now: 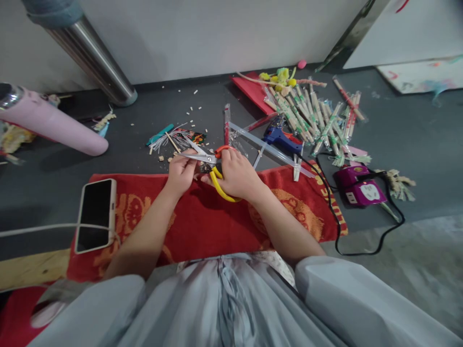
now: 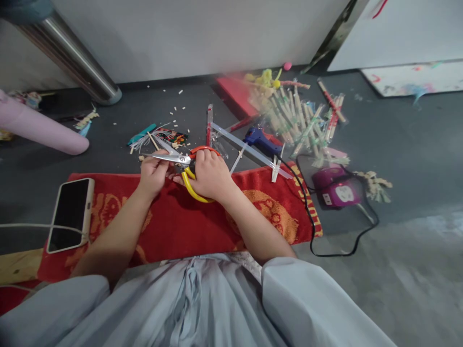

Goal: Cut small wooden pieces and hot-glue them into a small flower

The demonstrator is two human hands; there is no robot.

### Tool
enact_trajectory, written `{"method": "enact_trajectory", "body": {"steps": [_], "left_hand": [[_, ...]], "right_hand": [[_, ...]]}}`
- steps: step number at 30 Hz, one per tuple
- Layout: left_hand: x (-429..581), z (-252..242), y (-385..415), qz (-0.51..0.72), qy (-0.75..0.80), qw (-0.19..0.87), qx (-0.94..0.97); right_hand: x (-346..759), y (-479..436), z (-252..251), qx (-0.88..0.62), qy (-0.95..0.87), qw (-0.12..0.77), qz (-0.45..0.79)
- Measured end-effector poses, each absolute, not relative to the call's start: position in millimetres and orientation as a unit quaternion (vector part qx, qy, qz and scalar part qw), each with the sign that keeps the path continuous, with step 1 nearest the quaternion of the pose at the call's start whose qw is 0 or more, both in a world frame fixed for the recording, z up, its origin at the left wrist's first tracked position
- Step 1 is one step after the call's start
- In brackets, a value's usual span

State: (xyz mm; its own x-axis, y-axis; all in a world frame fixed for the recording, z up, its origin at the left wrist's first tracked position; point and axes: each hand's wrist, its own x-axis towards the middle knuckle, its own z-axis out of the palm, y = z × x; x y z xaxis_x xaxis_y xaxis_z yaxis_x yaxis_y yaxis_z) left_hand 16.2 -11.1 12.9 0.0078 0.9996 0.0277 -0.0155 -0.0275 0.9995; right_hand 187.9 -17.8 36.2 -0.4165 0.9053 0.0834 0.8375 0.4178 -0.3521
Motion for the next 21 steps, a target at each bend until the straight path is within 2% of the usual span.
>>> {"method": "enact_trajectory", "body": {"steps": [9,21], "left_hand": [[18.8,16.9,-11.2,0.504,0.4,0.6,0.476],[22.5,13.0,-9.9,0.538,0.419,0.58,0.446]], "right_hand": [[188.4,-18.7,38.9,-0.522,-0.839,0.115,0.103],[185.0,-19.5,43.2,-0.543,-0.822,0.083,0.151]]}}
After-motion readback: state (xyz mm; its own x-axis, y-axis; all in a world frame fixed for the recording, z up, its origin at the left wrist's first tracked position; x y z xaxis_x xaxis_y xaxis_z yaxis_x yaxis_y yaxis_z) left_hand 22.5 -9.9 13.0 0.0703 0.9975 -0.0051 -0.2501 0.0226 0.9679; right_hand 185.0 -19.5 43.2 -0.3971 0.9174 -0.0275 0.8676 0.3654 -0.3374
